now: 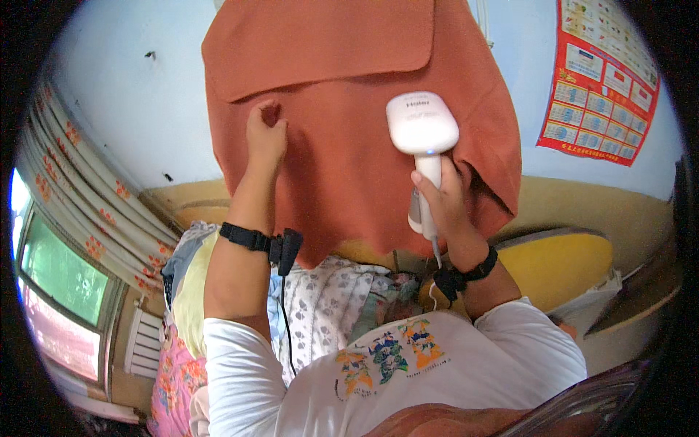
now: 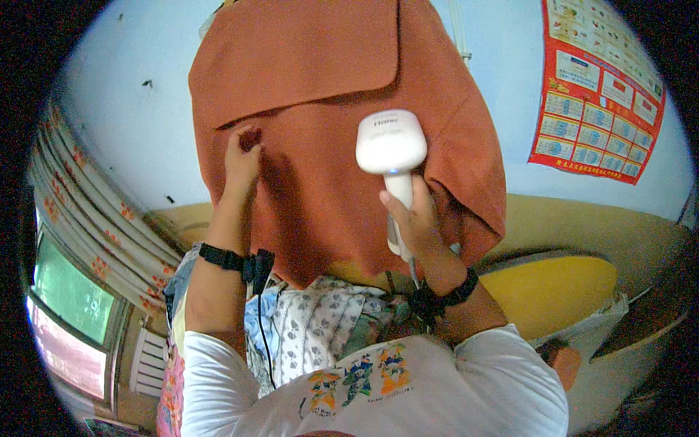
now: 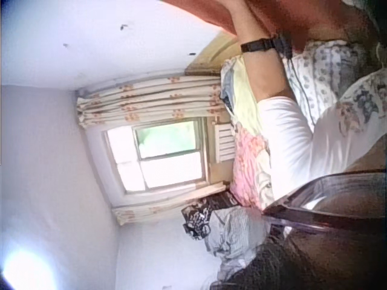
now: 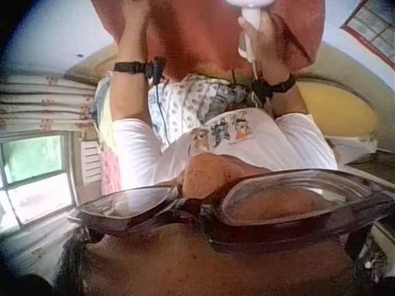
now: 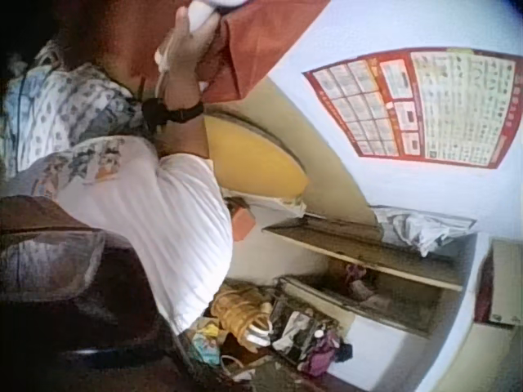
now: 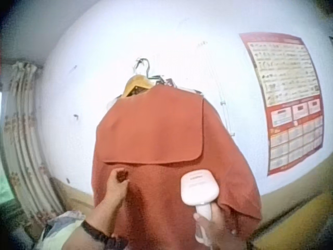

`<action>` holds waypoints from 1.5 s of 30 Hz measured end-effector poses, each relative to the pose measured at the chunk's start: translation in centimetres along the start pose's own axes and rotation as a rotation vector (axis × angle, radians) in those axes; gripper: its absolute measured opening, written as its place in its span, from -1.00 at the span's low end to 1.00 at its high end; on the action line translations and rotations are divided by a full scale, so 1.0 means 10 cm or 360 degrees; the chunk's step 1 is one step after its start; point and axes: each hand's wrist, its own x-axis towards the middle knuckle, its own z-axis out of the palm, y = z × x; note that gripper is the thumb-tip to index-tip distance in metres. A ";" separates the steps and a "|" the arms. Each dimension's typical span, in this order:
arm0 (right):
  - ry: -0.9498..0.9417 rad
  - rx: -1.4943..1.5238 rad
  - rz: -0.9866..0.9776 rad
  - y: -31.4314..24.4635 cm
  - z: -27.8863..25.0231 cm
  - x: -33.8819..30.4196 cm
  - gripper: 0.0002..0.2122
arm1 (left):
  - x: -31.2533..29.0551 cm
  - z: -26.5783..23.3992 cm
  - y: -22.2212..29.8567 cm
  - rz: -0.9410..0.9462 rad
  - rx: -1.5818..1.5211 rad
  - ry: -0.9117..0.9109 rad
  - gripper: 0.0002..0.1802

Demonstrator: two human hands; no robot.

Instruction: The person uses a handheld garment steamer to remove wrinkles from a rust-colored jacket draped over a hanger. They systematically steam the sleeves, body, and back of the jacket while holding the fabric taut with their other hand. The task concludes with the person placing the steamed jacket on a bed.

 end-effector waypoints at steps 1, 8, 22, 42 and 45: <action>-0.0025 -0.0029 0.0028 -0.02 0.04 0.04 -0.69 | 0.00 -0.07 0.03 0.0049 0.0105 0.0053 -0.58; -0.0208 -0.0063 0.0017 0.11 0.45 0.34 -0.76 | 0.19 -0.68 -0.45 0.0184 0.0651 0.0750 -0.53; -0.0301 0.0080 0.0321 0.52 0.58 -0.16 -0.73 | -0.08 -0.94 -1.32 -0.1034 -0.0847 -0.0142 -0.45; -0.0232 0.0177 0.0227 0.38 0.27 -0.25 -0.55 | -0.94 -0.56 -1.72 -0.1292 -0.0911 -0.1041 -0.64; -0.0157 0.0074 0.0060 0.43 0.26 -0.18 -0.60 | -0.98 -0.43 -1.88 -0.1296 -0.0888 -0.0928 -0.67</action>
